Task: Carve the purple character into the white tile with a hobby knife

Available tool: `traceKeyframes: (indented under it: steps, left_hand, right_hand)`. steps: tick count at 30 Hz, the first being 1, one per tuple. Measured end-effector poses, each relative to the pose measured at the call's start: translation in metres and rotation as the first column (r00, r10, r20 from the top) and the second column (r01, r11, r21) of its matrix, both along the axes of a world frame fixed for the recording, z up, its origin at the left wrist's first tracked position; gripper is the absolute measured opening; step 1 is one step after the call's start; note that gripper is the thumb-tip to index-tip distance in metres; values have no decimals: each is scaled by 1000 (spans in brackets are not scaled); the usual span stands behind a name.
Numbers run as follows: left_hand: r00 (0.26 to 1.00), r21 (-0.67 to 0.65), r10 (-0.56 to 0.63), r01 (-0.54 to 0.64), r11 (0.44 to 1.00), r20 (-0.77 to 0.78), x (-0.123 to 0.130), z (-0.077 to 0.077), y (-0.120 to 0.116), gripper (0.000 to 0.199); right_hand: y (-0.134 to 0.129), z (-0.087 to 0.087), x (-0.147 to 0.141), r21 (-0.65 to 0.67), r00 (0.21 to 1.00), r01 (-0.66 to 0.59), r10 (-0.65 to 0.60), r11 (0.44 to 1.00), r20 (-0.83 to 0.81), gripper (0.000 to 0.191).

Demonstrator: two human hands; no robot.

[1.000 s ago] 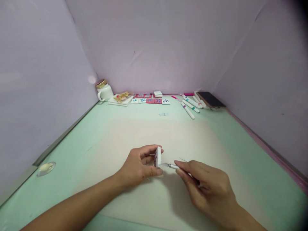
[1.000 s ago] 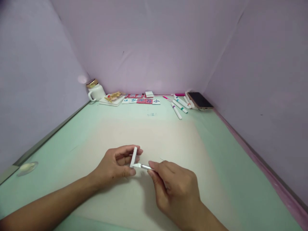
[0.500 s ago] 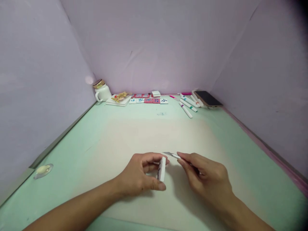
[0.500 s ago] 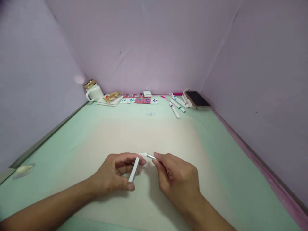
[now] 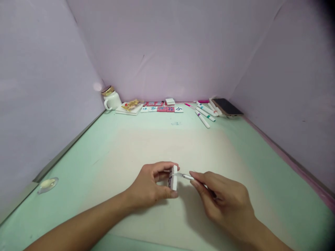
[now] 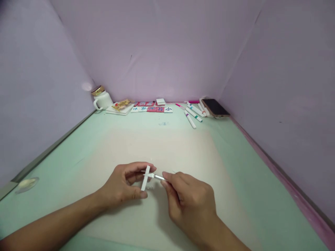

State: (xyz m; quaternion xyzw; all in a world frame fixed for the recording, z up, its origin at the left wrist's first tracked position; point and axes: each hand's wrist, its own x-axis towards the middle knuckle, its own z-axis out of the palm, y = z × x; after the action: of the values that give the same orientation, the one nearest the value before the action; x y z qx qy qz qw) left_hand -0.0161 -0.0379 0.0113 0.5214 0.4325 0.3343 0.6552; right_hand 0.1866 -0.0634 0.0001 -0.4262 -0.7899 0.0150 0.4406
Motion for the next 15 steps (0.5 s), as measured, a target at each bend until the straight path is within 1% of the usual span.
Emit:
traceKeyframes:
  steps: [2,4,5,7,9,11,13,15]
  left_hand:
    - [999,1,-35,35,999,-25,1,-1,0,60]
    - [996,3,-37,37,999,-83,1,0,1,63]
    - [991,29,-14,18,999,-135,-1,1,3,63]
    - [958,155,78,-36,987,-277,-5,5,7,59]
    - [879,321,180,-32,946,-442,-12,10,11,54]
    - [789,445,255,25,895,-558,-21,16,15,51]
    - [718,517,309,84,852,-624,-30,22,19,52]
    - [646,549,355,119,828,-676,-41,29,24,53]
  right_hand:
    - [6,-2,4,6,994,99,-99,995,35,15]
    - [13,-4,11,-20,978,208,-207,978,35,17]
    - [16,-5,14,-51,967,255,-255,965,20,18]
    - [22,-7,21,-144,944,323,-330,935,-20,20]
    - [26,-7,25,-248,927,351,-372,903,-41,21]
    - [28,-5,27,-327,919,355,-391,876,-51,22]
    - [28,-4,26,-376,917,344,-393,860,-60,24]
    - [27,-4,24,-416,916,340,-397,844,-58,26]
